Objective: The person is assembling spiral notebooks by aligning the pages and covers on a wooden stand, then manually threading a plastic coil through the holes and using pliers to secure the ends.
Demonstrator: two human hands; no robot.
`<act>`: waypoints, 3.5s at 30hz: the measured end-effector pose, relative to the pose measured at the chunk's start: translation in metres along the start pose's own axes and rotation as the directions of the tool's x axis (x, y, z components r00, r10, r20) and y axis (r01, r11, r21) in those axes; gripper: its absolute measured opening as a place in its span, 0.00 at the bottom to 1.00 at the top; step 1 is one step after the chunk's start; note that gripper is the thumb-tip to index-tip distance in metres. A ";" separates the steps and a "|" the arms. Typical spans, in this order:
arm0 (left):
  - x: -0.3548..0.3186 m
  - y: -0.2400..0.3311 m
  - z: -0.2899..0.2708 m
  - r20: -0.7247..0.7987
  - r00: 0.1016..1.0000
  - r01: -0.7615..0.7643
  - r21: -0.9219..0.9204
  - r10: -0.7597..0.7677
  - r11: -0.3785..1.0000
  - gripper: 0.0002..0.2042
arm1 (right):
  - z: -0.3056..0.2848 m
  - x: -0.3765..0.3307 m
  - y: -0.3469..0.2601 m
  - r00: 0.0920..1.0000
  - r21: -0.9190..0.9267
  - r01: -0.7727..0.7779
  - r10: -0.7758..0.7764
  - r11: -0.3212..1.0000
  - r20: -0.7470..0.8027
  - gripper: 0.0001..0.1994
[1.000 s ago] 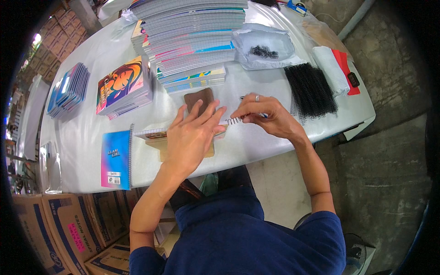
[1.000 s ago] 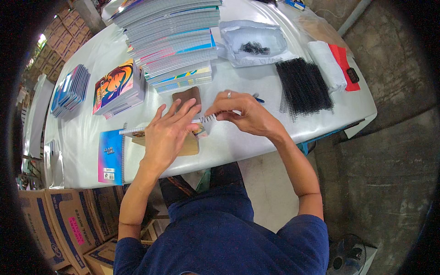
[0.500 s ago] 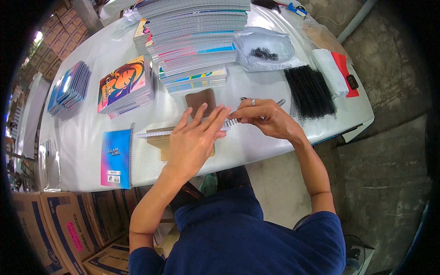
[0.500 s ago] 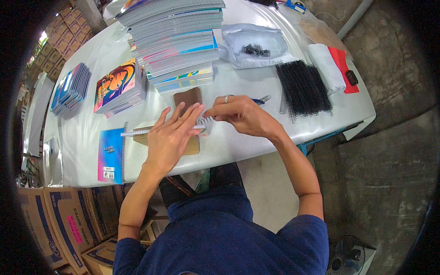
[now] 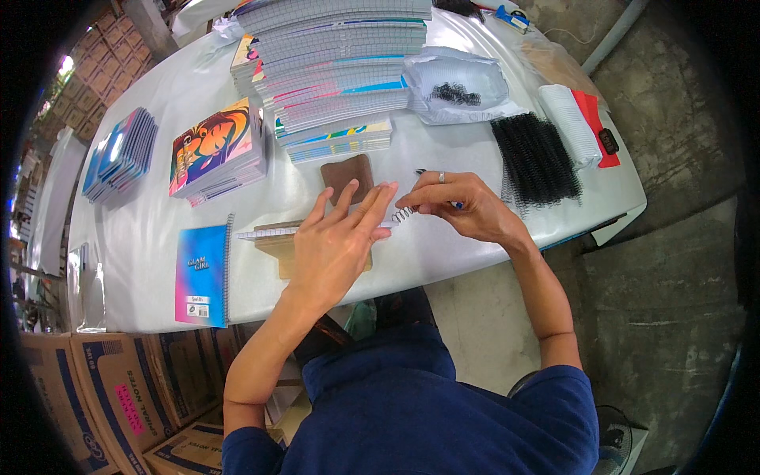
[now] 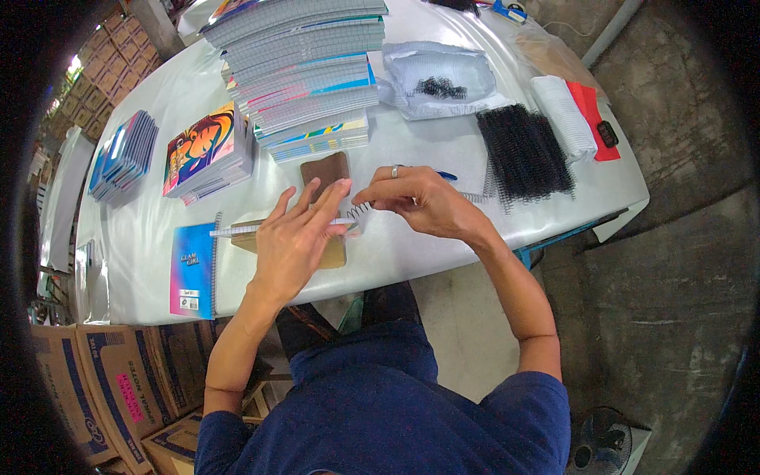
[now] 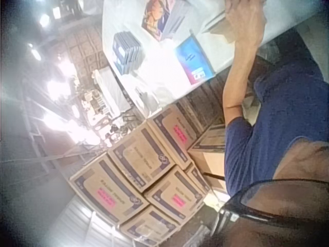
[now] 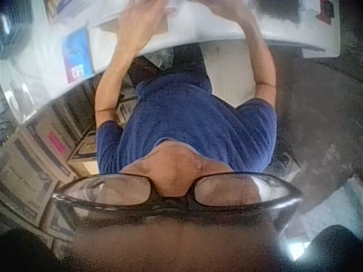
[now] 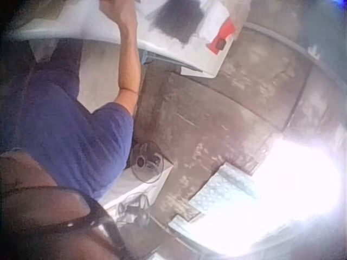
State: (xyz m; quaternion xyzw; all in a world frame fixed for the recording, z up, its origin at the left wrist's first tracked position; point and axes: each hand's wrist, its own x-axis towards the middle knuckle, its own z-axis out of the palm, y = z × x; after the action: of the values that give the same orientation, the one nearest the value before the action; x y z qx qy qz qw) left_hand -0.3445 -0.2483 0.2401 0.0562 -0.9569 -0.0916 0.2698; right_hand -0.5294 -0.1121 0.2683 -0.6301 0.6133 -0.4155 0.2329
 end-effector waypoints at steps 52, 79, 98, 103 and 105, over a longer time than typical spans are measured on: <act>0.008 0.000 0.004 0.058 0.997 0.062 -0.100 -0.057 0.993 0.27 | 0.039 0.001 -0.016 0.985 -0.429 0.065 -0.127 0.901 -0.120 0.09; 0.002 0.001 0.000 0.107 0.994 0.014 0.087 -0.023 0.996 0.42 | 0.033 0.097 0.118 0.930 -0.374 0.098 0.049 0.922 0.364 0.22; -0.008 -0.019 -0.007 -0.143 0.970 0.201 0.030 -0.195 0.979 0.48 | -0.011 0.042 0.032 0.929 0.350 -0.071 -0.066 0.934 0.365 0.28; -0.008 -0.019 -0.008 -0.145 0.968 0.209 0.019 -0.204 0.978 0.49 | -0.002 0.042 0.039 0.914 0.254 -0.217 0.104 0.943 0.392 0.28; -0.008 -0.020 -0.009 -0.156 0.966 0.213 0.020 -0.207 0.977 0.49 | -0.004 0.042 0.039 0.939 0.472 -0.083 -0.090 0.878 0.332 0.28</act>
State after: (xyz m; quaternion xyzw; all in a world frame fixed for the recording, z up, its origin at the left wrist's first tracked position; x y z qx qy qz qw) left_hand -0.3320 -0.2674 0.2393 0.1690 -0.9235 -0.0974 0.3302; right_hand -0.5594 -0.1571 0.2487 -0.6168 0.4398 -0.4379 0.4842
